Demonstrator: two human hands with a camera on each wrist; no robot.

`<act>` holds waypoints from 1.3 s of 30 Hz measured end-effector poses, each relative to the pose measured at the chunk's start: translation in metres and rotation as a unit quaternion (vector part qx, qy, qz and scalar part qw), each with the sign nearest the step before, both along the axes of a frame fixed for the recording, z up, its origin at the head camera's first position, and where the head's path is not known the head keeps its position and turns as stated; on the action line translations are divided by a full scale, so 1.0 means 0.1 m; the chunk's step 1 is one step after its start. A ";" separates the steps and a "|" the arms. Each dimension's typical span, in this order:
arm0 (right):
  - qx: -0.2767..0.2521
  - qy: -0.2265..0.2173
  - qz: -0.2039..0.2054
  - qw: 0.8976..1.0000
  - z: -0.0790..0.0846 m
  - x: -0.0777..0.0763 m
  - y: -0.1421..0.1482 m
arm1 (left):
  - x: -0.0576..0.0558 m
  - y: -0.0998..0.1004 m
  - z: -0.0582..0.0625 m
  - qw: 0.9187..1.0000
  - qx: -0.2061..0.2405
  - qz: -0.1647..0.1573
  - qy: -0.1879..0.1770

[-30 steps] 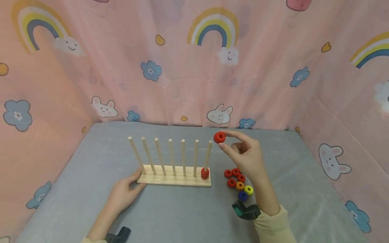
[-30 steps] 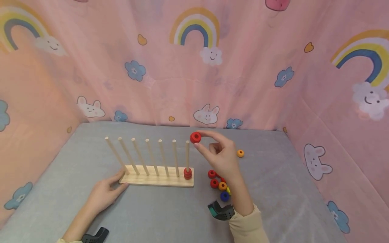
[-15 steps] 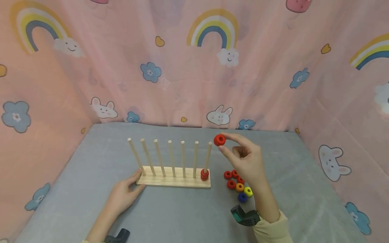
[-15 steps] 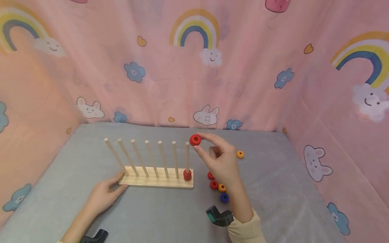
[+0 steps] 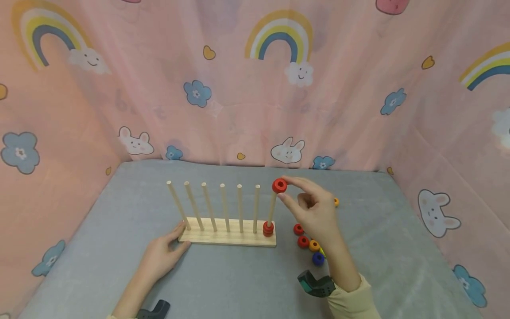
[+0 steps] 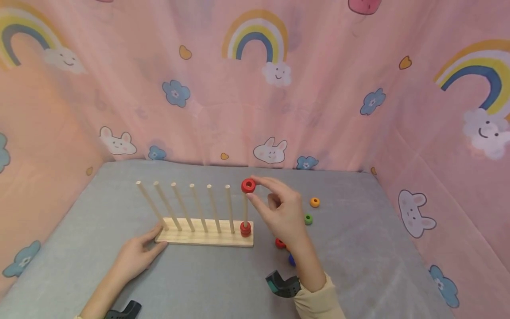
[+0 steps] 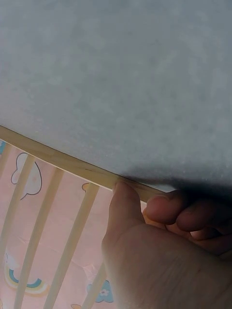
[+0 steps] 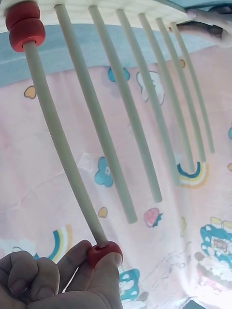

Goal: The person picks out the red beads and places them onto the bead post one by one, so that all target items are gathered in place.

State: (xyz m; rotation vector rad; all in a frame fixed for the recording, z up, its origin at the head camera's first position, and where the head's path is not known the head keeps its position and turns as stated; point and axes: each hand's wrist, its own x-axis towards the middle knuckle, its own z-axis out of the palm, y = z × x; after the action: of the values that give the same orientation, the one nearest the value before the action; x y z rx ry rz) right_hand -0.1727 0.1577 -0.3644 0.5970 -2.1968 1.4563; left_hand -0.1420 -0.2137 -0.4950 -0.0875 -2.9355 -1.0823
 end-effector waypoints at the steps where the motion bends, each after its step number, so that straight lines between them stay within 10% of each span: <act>1: 0.001 0.000 0.000 1.000 0.00 0.00 0.00 | 0.00 0.00 0.00 1.000 0.000 0.000 0.000; 39: 0.054 0.020 0.002 0.998 -0.04 -0.03 -0.03 | 0.00 0.02 0.01 1.000 -0.008 0.003 0.000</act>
State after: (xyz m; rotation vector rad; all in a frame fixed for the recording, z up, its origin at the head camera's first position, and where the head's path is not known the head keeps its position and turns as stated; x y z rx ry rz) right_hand -0.1756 0.1550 -0.3688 0.6612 -2.2560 1.3234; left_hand -0.1418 -0.2115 -0.4940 -0.0785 -2.9425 -1.0597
